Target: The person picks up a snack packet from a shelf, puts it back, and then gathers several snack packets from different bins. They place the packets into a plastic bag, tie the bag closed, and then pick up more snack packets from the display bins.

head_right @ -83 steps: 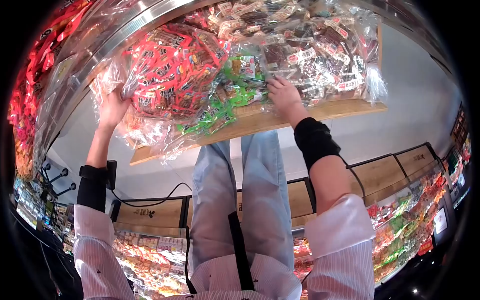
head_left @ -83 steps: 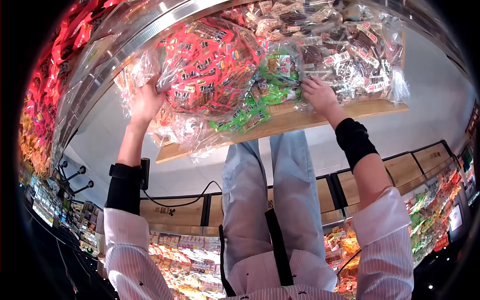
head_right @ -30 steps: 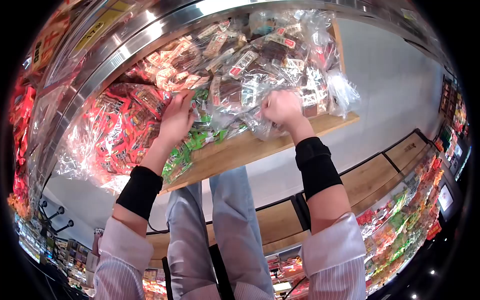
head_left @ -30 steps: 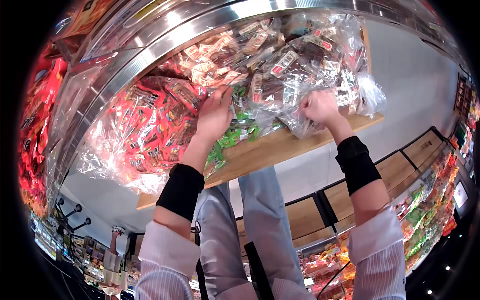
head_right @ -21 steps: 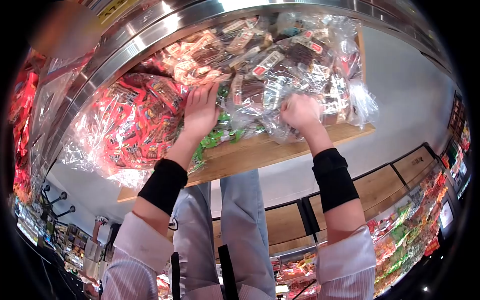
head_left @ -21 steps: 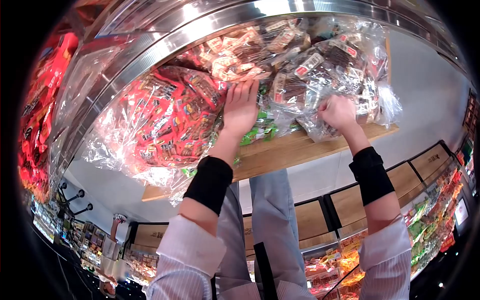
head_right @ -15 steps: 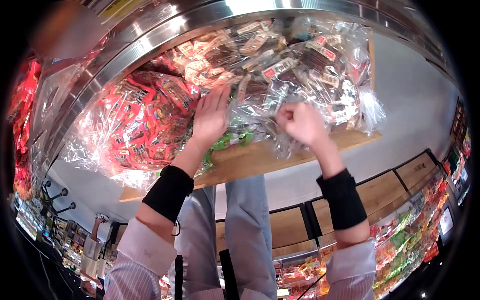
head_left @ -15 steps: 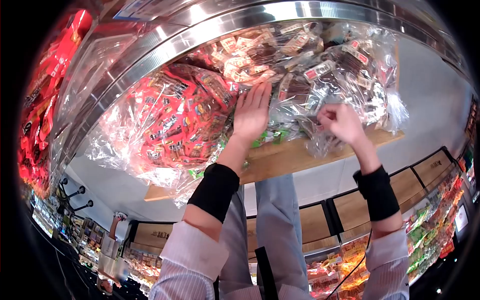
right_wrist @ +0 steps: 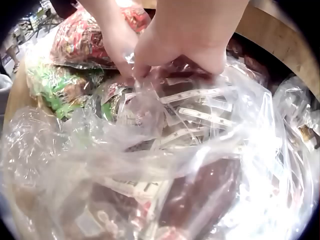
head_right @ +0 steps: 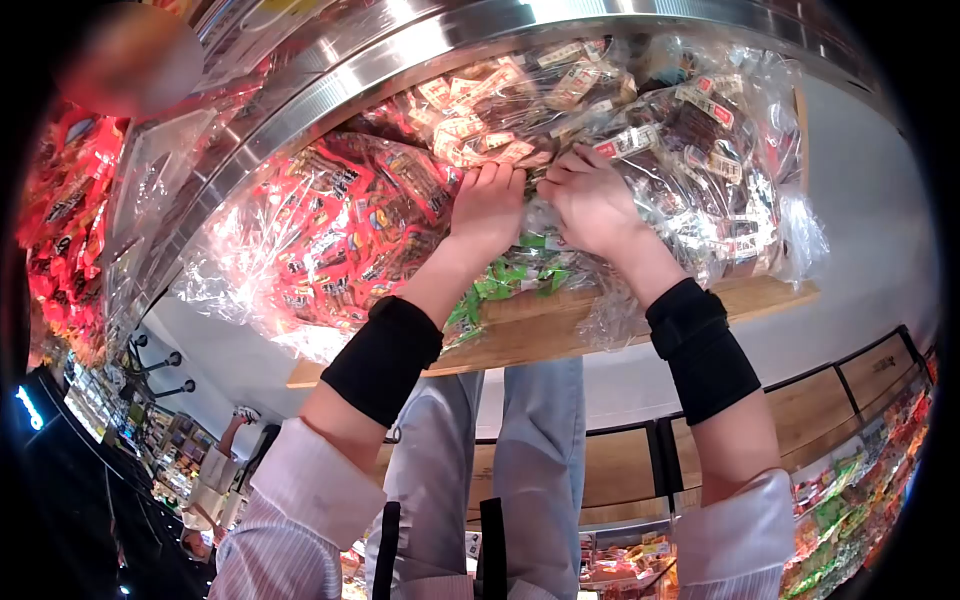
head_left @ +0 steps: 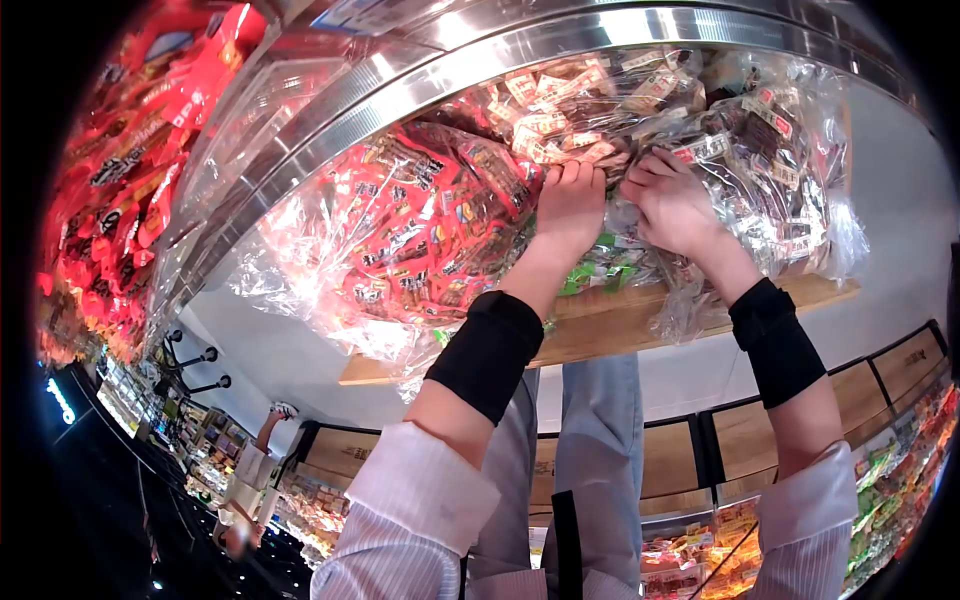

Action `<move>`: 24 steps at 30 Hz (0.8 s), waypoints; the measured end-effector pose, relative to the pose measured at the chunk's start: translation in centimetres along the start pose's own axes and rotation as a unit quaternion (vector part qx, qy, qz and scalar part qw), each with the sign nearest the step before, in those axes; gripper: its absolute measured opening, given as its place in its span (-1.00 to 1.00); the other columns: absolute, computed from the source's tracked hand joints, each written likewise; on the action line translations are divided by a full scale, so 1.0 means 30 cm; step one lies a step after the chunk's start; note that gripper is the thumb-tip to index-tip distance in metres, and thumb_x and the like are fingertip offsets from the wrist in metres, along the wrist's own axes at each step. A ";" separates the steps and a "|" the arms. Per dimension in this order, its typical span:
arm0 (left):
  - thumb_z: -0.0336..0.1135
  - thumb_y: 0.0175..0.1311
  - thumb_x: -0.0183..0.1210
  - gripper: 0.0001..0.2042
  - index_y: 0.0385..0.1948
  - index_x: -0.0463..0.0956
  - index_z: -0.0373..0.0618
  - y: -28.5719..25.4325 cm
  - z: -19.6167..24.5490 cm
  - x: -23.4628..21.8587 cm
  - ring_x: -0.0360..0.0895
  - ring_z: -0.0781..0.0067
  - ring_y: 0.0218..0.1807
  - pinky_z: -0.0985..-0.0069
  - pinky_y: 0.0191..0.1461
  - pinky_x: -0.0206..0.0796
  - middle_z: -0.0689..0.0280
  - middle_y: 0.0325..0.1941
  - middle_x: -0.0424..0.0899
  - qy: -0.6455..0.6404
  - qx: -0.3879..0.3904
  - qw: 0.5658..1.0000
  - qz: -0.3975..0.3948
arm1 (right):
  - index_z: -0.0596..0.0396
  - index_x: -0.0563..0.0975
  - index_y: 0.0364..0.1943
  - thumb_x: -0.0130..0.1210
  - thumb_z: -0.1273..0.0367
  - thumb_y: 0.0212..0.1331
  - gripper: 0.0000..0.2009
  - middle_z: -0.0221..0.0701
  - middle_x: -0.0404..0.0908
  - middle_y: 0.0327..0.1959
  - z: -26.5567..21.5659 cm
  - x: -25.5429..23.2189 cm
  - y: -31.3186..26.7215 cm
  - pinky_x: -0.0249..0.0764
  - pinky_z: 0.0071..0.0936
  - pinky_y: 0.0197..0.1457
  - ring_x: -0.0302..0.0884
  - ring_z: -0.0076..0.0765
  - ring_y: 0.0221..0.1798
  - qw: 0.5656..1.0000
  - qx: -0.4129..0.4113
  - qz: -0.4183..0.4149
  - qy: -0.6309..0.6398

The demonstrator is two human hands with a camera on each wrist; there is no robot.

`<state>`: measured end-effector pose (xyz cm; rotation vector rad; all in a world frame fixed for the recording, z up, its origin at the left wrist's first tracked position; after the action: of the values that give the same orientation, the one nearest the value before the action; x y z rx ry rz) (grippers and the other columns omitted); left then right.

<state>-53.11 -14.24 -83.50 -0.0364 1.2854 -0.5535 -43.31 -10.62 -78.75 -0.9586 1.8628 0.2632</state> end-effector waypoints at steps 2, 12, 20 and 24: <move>-0.34 -0.12 0.01 -0.77 -0.35 0.36 -0.13 0.010 -0.004 0.000 0.31 0.36 -0.10 0.46 -0.06 0.12 0.28 -0.28 0.40 0.008 -0.009 1.000 0.000 | 0.04 0.46 -0.67 -0.03 0.46 -0.39 -0.92 -0.42 0.46 -0.53 0.006 -0.020 -0.009 0.23 -0.37 0.03 0.36 -0.31 -0.22 0.999 -0.038 0.006 -0.004; -0.34 -0.03 -0.05 -0.75 -0.26 0.35 -0.12 -0.003 0.013 -0.020 0.33 0.35 -0.08 0.40 -0.01 0.14 0.26 -0.18 0.40 0.056 0.021 0.997 -0.039 | 0.10 0.42 -0.76 -0.08 0.55 -0.43 -0.94 -0.37 0.39 -0.68 0.232 -0.272 -0.314 0.32 -0.41 -0.30 0.35 -0.28 -0.42 0.998 0.012 0.056 0.025; -0.31 0.01 -0.05 -0.48 0.08 0.07 -0.23 0.004 0.088 -0.029 0.18 0.13 0.11 0.34 0.13 0.07 0.08 0.07 0.23 -0.101 0.072 0.991 -0.052 | 0.22 0.26 -0.73 -0.16 0.57 -0.32 -0.97 -0.33 0.25 -0.70 0.489 -0.390 -0.627 0.22 -0.52 -0.38 0.24 -0.31 -0.52 0.963 0.166 0.177 0.121; -0.26 0.03 -0.06 -0.49 0.06 0.06 -0.20 0.090 0.172 0.011 0.29 0.07 0.01 0.30 0.07 0.12 0.00 -0.04 0.34 -0.178 0.024 0.982 -0.063 | 0.22 0.23 -0.72 -0.17 0.57 -0.24 -0.93 -0.37 0.19 -0.70 0.566 -0.438 -0.726 0.13 -0.60 -0.43 0.15 -0.41 -0.56 0.943 0.245 0.169 0.146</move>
<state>-47.34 -13.46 -83.13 -0.1714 0.9248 -0.6541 -13.72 -9.09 -71.16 -0.3435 2.2182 -0.1492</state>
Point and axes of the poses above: each hand's wrist, its own y-axis towards the middle knuckle, its own x-axis out of the palm, z = x × y, the point moved 5 cm from there along y, towards the middle knuckle
